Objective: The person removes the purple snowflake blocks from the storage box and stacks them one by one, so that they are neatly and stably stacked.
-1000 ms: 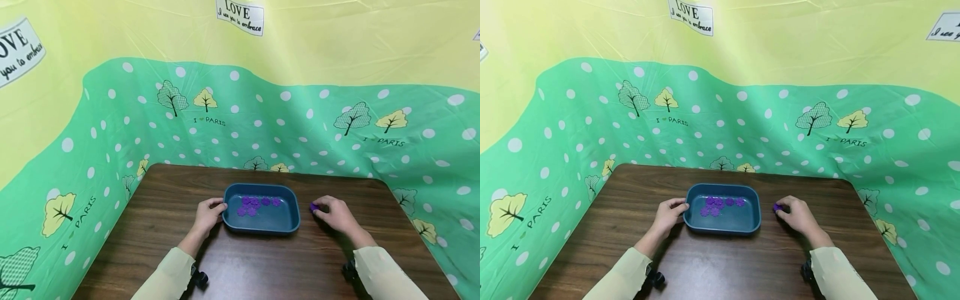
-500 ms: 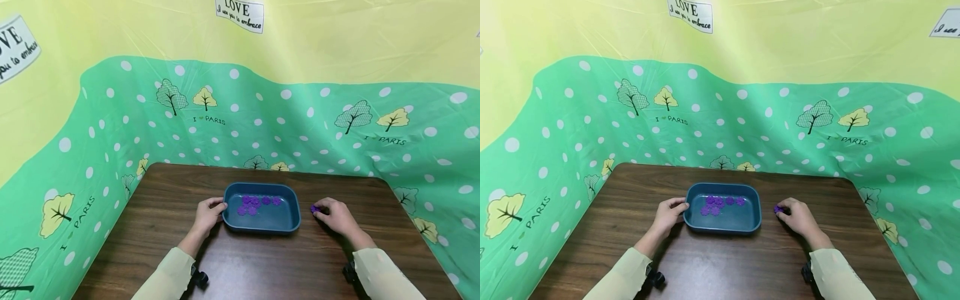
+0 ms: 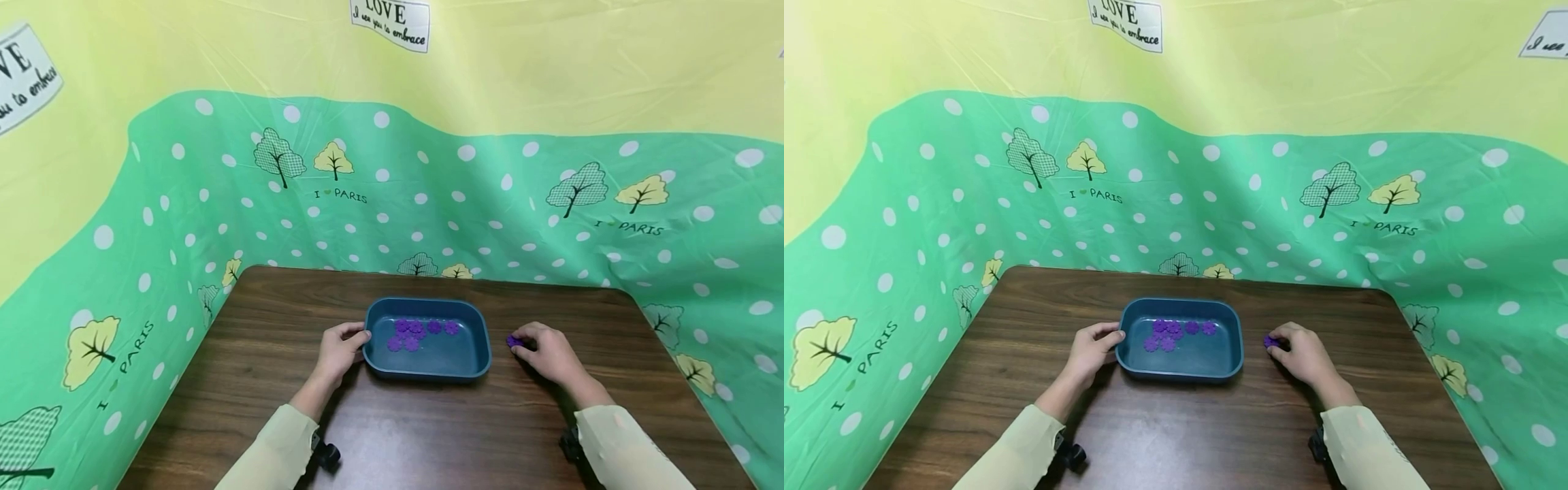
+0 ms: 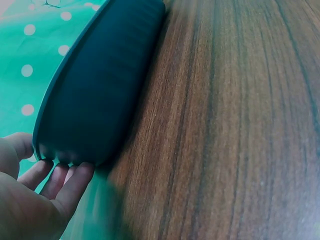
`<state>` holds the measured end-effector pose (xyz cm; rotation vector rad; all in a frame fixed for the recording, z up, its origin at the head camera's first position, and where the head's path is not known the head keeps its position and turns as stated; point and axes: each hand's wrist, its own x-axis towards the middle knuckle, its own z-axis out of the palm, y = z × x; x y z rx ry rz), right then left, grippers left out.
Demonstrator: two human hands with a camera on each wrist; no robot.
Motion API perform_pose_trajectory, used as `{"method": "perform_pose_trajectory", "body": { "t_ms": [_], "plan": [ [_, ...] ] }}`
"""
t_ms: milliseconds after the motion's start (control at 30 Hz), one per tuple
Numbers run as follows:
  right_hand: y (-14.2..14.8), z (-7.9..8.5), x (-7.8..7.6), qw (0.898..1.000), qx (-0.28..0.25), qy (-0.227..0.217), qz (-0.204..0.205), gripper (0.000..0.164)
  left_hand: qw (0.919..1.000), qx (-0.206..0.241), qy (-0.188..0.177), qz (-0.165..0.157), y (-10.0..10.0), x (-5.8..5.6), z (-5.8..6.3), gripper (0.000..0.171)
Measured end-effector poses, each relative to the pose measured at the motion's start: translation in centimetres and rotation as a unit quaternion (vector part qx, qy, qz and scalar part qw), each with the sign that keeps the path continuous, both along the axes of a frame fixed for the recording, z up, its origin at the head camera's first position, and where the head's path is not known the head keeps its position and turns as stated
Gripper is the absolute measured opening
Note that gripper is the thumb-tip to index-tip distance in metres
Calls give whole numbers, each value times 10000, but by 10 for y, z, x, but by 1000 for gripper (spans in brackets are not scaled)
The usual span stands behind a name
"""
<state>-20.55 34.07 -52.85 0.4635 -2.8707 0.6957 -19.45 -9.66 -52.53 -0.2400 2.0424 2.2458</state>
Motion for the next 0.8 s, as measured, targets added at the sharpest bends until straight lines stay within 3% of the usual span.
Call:
{"method": "perform_pose_trajectory", "body": {
  "t_ms": [800],
  "plan": [
    [2,0,2,10000,-3,-93,10,17,10000,-64,37,18,0,1,0,36]
  ]
}}
